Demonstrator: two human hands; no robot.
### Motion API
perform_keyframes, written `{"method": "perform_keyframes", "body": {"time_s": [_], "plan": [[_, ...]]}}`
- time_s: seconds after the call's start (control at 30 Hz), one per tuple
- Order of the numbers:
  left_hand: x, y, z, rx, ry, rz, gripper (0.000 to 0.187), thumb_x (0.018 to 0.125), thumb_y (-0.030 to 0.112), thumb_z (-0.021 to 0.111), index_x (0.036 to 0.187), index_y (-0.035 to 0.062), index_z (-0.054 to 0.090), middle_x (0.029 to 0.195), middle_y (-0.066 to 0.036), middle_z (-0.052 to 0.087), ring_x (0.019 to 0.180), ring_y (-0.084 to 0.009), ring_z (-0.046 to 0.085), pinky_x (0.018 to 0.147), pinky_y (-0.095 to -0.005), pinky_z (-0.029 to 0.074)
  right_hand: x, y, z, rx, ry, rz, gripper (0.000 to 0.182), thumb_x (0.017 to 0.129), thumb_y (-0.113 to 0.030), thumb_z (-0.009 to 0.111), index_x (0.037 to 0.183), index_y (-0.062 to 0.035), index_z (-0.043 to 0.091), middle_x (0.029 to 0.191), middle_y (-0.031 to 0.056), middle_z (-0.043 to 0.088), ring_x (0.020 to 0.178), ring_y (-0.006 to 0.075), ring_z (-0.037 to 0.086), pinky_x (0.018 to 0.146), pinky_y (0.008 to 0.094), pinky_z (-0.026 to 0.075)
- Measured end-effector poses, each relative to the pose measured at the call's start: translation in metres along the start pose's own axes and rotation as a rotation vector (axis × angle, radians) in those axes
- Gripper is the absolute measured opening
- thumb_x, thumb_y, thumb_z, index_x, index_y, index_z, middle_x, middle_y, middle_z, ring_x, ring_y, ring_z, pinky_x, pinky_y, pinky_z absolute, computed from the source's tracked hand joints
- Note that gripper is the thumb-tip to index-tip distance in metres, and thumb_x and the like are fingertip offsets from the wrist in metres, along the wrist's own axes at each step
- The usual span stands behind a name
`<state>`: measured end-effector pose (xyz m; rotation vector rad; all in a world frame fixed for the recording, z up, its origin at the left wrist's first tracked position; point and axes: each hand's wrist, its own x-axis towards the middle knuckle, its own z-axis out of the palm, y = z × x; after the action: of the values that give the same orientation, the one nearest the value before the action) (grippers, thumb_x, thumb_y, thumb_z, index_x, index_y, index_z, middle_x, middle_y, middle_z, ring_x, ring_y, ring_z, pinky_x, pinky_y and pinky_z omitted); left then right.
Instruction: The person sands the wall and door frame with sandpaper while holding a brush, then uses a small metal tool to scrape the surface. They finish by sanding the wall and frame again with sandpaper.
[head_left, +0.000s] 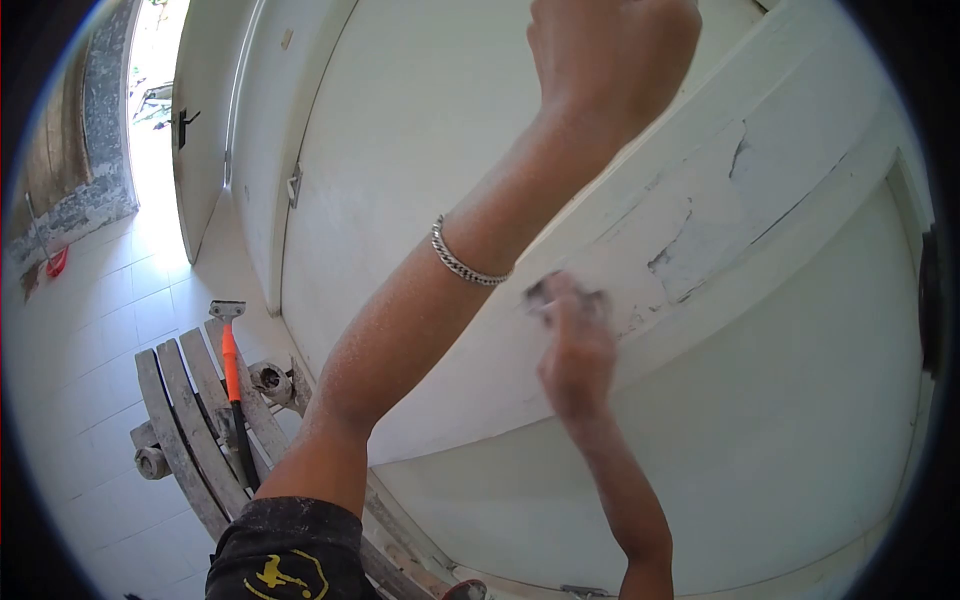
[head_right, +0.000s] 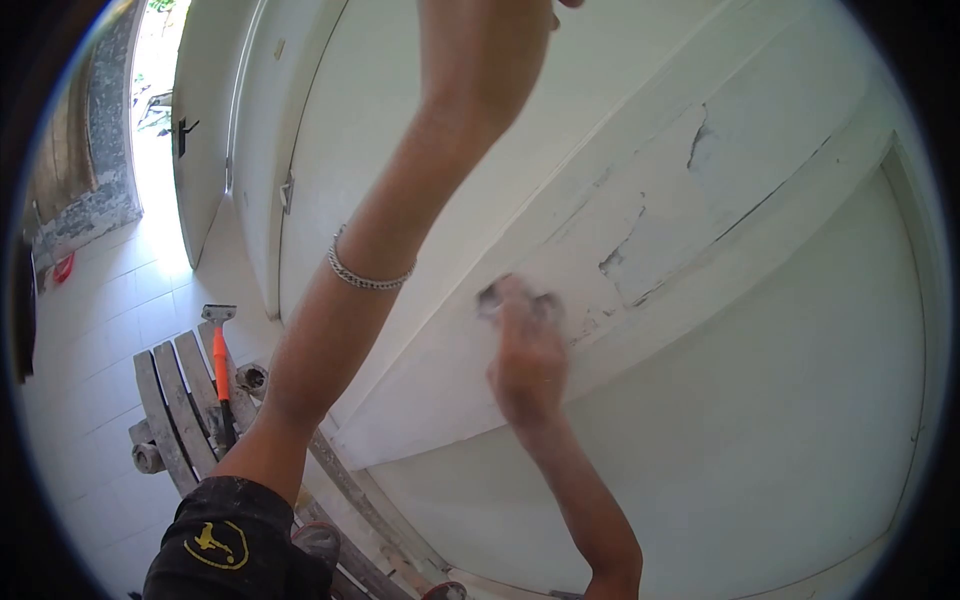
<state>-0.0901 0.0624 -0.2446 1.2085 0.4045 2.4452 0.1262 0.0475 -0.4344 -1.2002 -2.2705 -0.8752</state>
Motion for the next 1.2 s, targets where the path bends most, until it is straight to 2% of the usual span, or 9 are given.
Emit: {"method": "perform_keyframes", "body": {"time_s": [0.17, 0.3, 0.53, 0.67, 0.77, 0.87, 1.0, 1.13, 1.2], "plan": [[0.018, -0.036, 0.006, -0.152, -0.008, -0.008, 0.027, 0.093, 0.022, 0.058, 0.090, -0.0039, 0.068, 0.072, -0.011, 0.064, 0.068, -0.0140, 0.055, 0.062, -0.0323, 0.040, -0.048, -0.004, 0.036, -0.091, -0.176, -0.120, 0.048, 0.088, -0.002, 0.053, 0.136, 0.0005, 0.056, 0.133, 0.0161, 0.065, 0.113, 0.0272, 0.067, 0.104, 0.0400, 0.049], [0.005, -0.031, 0.007, -0.119, -0.014, -0.006, 0.026, 0.093, 0.021, 0.058, 0.087, -0.0024, 0.067, 0.070, -0.009, 0.062, 0.065, -0.0121, 0.052, 0.060, -0.0309, 0.038, -0.077, 0.000, 0.030, 0.081, -0.390, -0.307, 0.030, 0.090, -0.007, 0.058, 0.119, 0.0019, 0.060, 0.126, 0.0174, 0.067, 0.112, 0.0298, 0.067, 0.105, 0.0389, 0.049], [0.012, -0.034, 0.014, -0.180, -0.008, -0.036, 0.025, 0.093, 0.021, 0.058, 0.087, -0.0007, 0.068, 0.070, -0.008, 0.062, 0.065, -0.0123, 0.052, 0.060, -0.0301, 0.039, -0.010, 0.015, -0.028, -0.142, 0.011, -0.011, 0.034, 0.089, -0.002, 0.055, 0.122, -0.0001, 0.060, 0.129, 0.0120, 0.067, 0.112, 0.0258, 0.067, 0.105, 0.0407, 0.049], [0.004, -0.039, 0.022, -0.148, -0.028, -0.048, 0.024, 0.093, 0.021, 0.058, 0.088, -0.0006, 0.068, 0.070, -0.007, 0.061, 0.066, -0.0126, 0.053, 0.059, -0.0302, 0.039, -0.098, -0.005, 0.070, -0.033, -0.356, -0.418, 0.035, 0.090, -0.006, 0.057, 0.123, 0.0044, 0.060, 0.118, 0.0206, 0.069, 0.112, 0.0310, 0.067, 0.104, 0.0420, 0.050], [0.001, -0.034, 0.018, -0.100, -0.041, -0.026, 0.024, 0.093, 0.021, 0.059, 0.088, -0.0008, 0.068, 0.069, -0.006, 0.061, 0.066, -0.0127, 0.053, 0.059, -0.0300, 0.040, -0.084, -0.003, 0.046, 0.095, -0.447, -0.230, 0.035, 0.090, -0.007, 0.056, 0.123, 0.0052, 0.060, 0.118, 0.0224, 0.069, 0.117, 0.0374, 0.065, 0.106, 0.0451, 0.048], [0.002, -0.036, 0.014, -0.084, -0.048, -0.032, 0.024, 0.093, 0.020, 0.059, 0.088, -0.0011, 0.067, 0.070, -0.006, 0.061, 0.067, -0.0126, 0.054, 0.060, -0.0292, 0.041, -0.007, 0.015, -0.037, 0.096, -0.163, 0.021, 0.035, 0.089, 0.004, 0.059, 0.124, 0.0043, 0.060, 0.125, 0.0175, 0.068, 0.120, 0.0314, 0.064, 0.111, 0.0511, 0.042], [0.005, -0.055, 0.017, -0.214, -0.022, 0.007, 0.023, 0.093, 0.019, 0.059, 0.086, -0.0006, 0.067, 0.070, -0.006, 0.061, 0.067, -0.0121, 0.055, 0.060, -0.0290, 0.041, 0.018, 0.022, -0.043, -0.124, 0.077, -0.018, 0.035, 0.090, 0.002, 0.058, 0.125, 0.0034, 0.060, 0.125, 0.0174, 0.069, 0.118, 0.0275, 0.066, 0.112, 0.0455, 0.043], [-0.003, -0.049, 0.026, -0.203, -0.039, -0.046, 0.022, 0.093, 0.019, 0.058, 0.085, -0.0005, 0.067, 0.069, -0.006, 0.061, 0.067, -0.0118, 0.054, 0.061, -0.0290, 0.042, -0.054, 0.007, 0.037, -0.053, -0.323, -0.406, 0.036, 0.093, -0.009, 0.054, 0.125, 0.0062, 0.059, 0.117, 0.0199, 0.070, 0.118, 0.0311, 0.065, 0.111, 0.0401, 0.045], [-0.002, -0.045, 0.026, -0.170, -0.060, -0.056, 0.022, 0.092, 0.019, 0.058, 0.085, -0.0006, 0.067, 0.069, -0.006, 0.061, 0.067, -0.0117, 0.054, 0.061, -0.0290, 0.041, -0.046, 0.007, 0.021, 0.006, -0.330, -0.308, 0.037, 0.091, -0.007, 0.056, 0.125, 0.0053, 0.060, 0.119, 0.0190, 0.070, 0.118, 0.0318, 0.064, 0.111, 0.0407, 0.045]]}}
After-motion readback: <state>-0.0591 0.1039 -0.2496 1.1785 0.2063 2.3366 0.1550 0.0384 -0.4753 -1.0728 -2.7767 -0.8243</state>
